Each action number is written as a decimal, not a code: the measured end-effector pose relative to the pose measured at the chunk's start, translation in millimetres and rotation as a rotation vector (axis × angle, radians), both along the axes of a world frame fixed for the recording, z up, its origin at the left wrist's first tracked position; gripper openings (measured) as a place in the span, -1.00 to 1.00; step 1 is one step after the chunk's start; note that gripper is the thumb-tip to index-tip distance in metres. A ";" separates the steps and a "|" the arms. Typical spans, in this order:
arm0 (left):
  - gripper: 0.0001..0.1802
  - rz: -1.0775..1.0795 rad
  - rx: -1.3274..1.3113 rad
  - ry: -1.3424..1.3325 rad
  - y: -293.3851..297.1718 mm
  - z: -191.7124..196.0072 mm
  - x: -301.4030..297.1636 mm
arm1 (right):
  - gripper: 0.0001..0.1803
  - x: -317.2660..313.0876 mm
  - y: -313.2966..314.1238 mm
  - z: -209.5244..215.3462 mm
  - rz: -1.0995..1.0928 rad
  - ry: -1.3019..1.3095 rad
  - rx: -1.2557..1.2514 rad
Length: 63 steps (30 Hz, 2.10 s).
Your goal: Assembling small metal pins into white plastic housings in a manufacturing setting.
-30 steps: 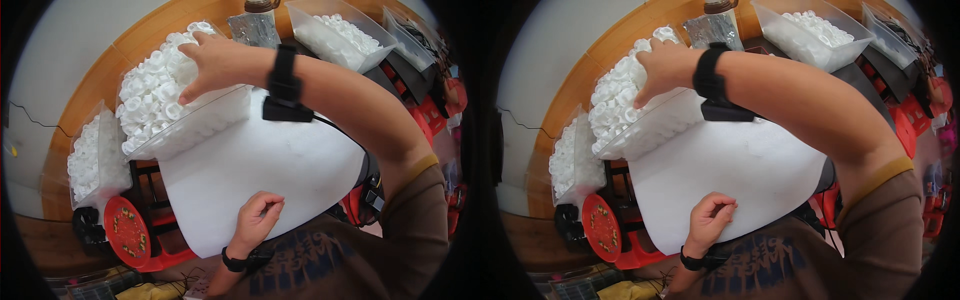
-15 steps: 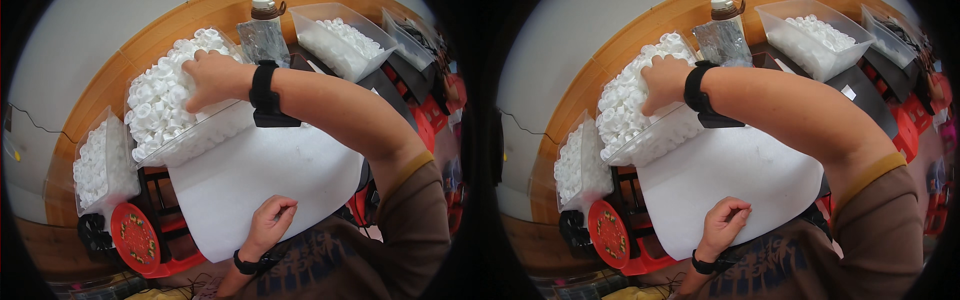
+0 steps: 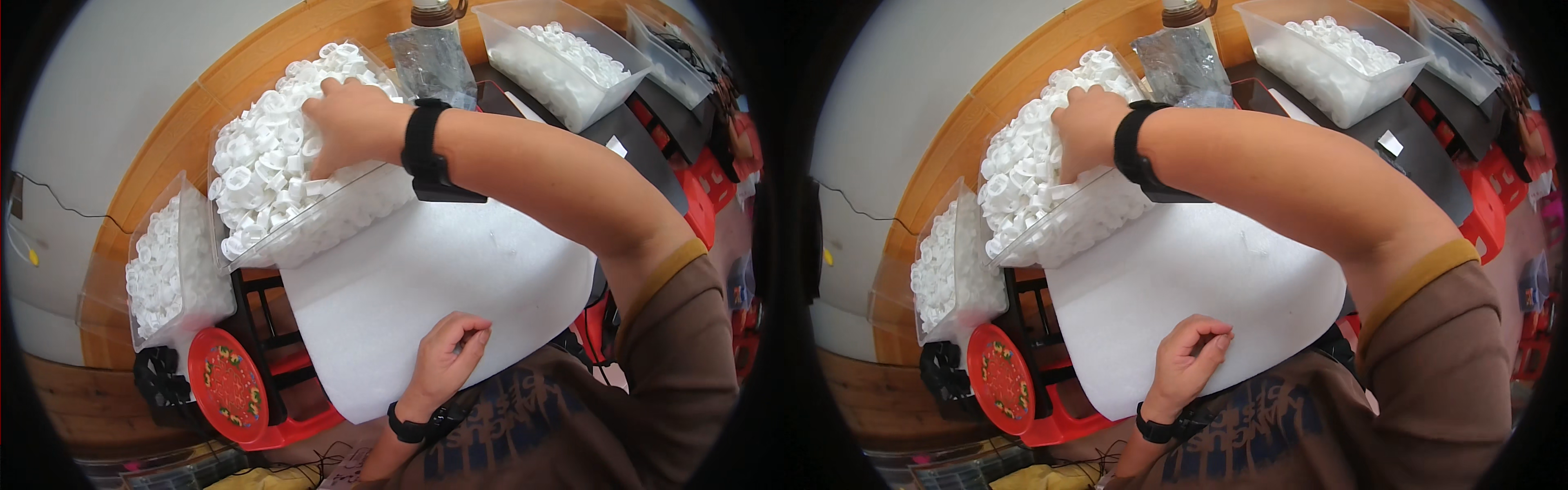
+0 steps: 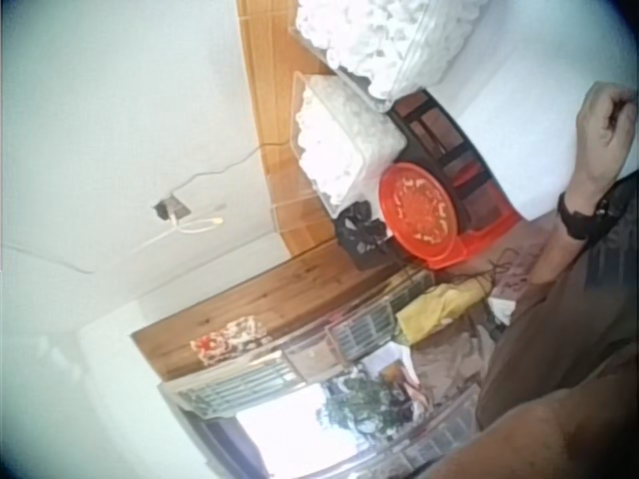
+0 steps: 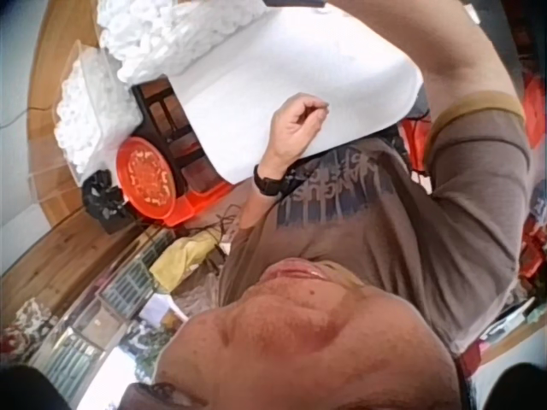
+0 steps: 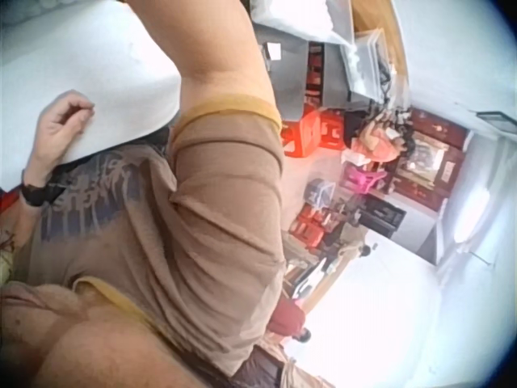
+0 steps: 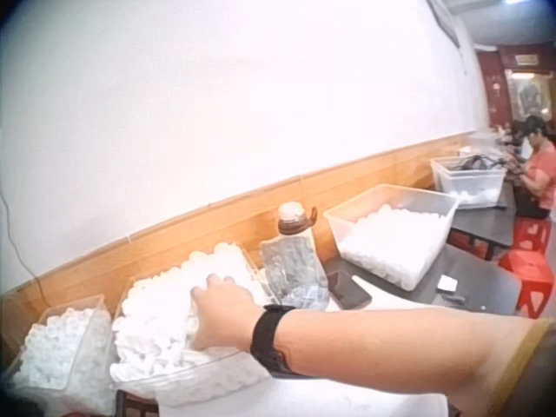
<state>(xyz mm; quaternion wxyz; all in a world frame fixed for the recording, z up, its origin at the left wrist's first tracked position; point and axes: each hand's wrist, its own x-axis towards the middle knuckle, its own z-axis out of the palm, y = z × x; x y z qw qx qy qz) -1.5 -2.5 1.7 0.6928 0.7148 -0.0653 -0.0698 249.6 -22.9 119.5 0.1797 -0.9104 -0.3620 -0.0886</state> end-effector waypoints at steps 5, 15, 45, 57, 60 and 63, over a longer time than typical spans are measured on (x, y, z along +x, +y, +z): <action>-0.88 -0.020 -0.024 0.006 -1.0 -4.7 -2.1 | -0.56 14.4 1.8 -11.6 0.029 -0.038 0.188; -0.89 0.052 -0.081 0.077 -3.0 1.6 -4.4 | -0.82 24.6 4.3 -11.9 0.023 -0.036 0.382; -0.90 0.049 -0.040 0.109 -3.5 3.5 -0.6 | -0.76 0.4 -150.3 -78.5 -0.065 0.140 0.335; -0.90 0.083 -0.098 0.088 0.6 0.4 -1.5 | -0.55 -13.7 -141.0 -26.9 0.012 0.202 0.287; -0.90 0.039 -0.091 0.104 0.2 -0.5 -0.4 | -0.55 -18.2 -120.8 5.8 0.005 0.130 0.429; -0.90 0.044 -0.067 0.096 0.2 1.2 -1.8 | -0.49 -14.5 -83.0 19.2 0.116 -0.001 0.477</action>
